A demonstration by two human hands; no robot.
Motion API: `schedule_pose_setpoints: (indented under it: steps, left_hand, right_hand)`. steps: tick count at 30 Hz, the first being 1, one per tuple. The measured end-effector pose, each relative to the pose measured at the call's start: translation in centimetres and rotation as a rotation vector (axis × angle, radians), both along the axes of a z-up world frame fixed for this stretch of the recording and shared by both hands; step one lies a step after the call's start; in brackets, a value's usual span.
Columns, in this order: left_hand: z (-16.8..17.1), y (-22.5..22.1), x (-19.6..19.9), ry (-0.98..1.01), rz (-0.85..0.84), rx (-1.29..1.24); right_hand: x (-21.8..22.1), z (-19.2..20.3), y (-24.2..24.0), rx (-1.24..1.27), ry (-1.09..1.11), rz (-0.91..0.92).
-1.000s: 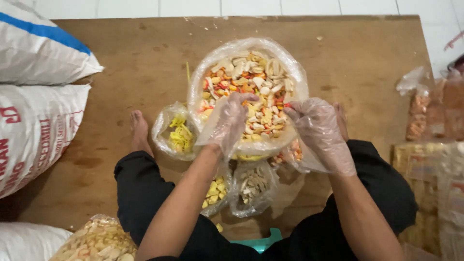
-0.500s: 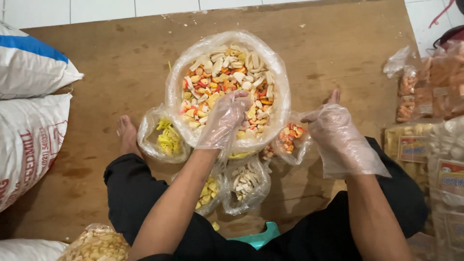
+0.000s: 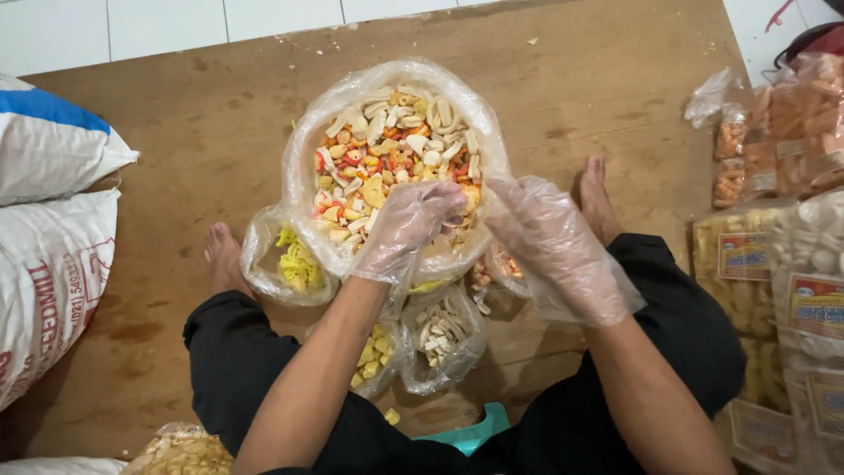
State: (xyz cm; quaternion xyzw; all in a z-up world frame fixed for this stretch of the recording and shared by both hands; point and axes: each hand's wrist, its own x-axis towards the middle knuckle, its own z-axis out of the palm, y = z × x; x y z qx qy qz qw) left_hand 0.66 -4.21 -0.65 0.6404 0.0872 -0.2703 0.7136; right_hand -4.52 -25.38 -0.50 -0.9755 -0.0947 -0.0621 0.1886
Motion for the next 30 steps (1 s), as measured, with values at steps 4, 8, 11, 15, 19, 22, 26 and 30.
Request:
schedule_pose_setpoints:
  steps: [4, 8, 11, 15, 19, 22, 26, 30]
  left_hand:
    - [-0.1, 0.2, 0.1, -0.079, -0.082, 0.019]
    - [0.5, 0.2, 0.4, -0.166, -0.126, 0.025]
    - [1.8, 0.5, -0.2, -0.205, -0.121, 0.027]
    - [2.9, 0.9, -0.2, -0.264, -0.155, -0.040]
    - [2.0, 0.9, 0.1, -0.245, -0.149, -0.124]
    - [2.5, 1.4, 0.7, -0.270, -0.183, -0.174]
    - [2.0, 0.5, 0.5, -0.214, -0.193, -0.129]
    - [3.9, 0.3, 0.4, -0.147, -0.085, -0.031]
  right_hand:
    - [-0.1, 3.0, 2.9, 0.260, 0.058, 0.015]
    - [0.2, 3.3, 4.0, 0.284, 0.012, 0.061]
    - [1.6, 1.4, 4.6, 0.215, -0.093, 0.063]
    - [2.2, -1.0, 4.5, 0.333, 0.156, -0.085]
    - [2.6, -2.7, 4.3, -0.014, 0.264, -0.237]
    - [2.3, -3.3, 4.1, -0.084, 0.217, -0.239]
    - [1.1, 1.5, 4.6, 0.155, 0.140, -0.132]
    - [0.3, 0.6, 2.7, 0.283, 0.010, -0.087]
